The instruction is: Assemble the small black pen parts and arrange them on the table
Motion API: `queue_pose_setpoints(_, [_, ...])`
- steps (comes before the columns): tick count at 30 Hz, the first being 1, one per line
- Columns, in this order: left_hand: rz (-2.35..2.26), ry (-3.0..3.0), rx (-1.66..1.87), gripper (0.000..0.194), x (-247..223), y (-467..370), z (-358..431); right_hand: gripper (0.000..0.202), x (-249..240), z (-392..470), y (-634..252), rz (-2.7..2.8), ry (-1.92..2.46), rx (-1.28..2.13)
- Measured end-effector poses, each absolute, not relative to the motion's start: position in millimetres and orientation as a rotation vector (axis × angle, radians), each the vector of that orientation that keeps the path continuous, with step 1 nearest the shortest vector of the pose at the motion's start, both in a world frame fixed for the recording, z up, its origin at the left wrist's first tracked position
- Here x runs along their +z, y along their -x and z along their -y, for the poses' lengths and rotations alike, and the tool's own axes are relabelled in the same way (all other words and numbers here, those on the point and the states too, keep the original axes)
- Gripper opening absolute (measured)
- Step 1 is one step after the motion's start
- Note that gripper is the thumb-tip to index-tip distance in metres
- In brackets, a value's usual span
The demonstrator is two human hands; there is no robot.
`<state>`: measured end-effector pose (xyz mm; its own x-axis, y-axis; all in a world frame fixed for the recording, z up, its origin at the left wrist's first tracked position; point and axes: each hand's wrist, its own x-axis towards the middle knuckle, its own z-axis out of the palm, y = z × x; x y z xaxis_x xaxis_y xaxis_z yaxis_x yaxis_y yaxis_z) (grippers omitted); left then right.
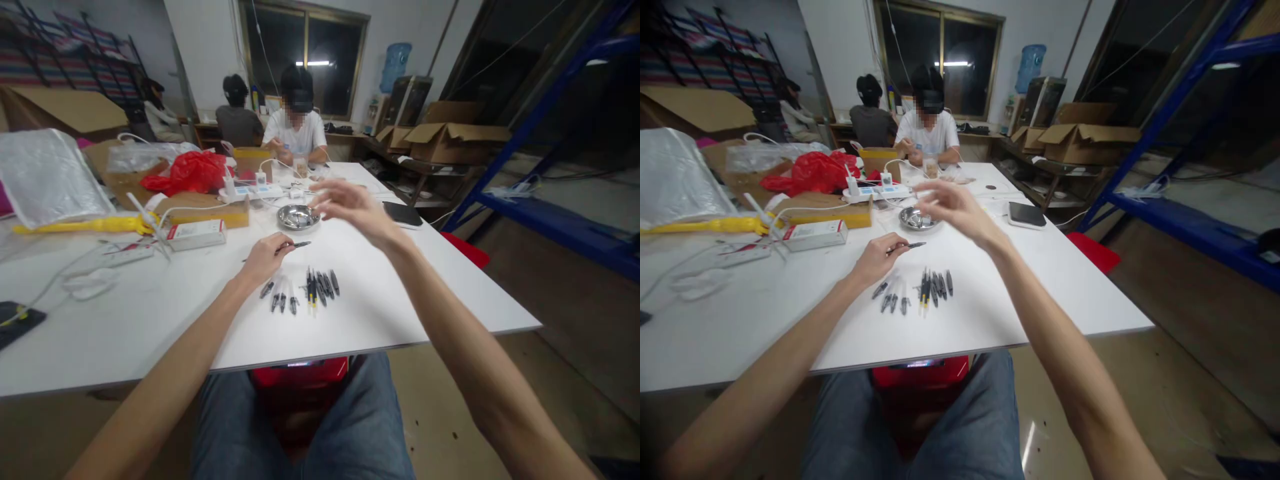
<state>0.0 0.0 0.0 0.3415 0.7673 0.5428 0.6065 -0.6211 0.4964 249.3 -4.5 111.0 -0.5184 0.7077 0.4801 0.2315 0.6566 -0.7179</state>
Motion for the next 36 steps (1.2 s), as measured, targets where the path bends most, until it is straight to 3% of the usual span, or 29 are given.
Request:
queue_pose_setpoints(7, [-1.209, -2.380, 1.178, 0.013, -7.5, 3.8, -4.2, 0.037, 2.2, -33.6, -215.2, 1.930, 0.765, 0.881])
queue_pose_setpoints(16, [-1.081, -2.415, 1.095, 0.014, -10.4, 1.6, -0.8, 0.027, -16.6, -19.2, -206.1, 1.685, 0.799, 1.072])
queue_pose_setpoints(20, [-1.043, -2.416, 1.113, 0.055, -17.4, 0.9, -1.5, 0.024, -16.3, -16.0, -205.1, 1.701, 0.813, 1.001])
queue_pose_setpoints(24, [-1.043, -2.408, 1.097, 0.078, -22.3, 0.9, -2.7, 0.012, -12.7, -8.4, -204.2, 1.777, 0.800, 0.779])
queue_pose_setpoints(36, [-1.134, -2.421, 0.990, 0.113, -13.3, -7.9, 7.5, 0.008, 0.3, -1.1, -204.3, 1.892, 0.642, 0.454])
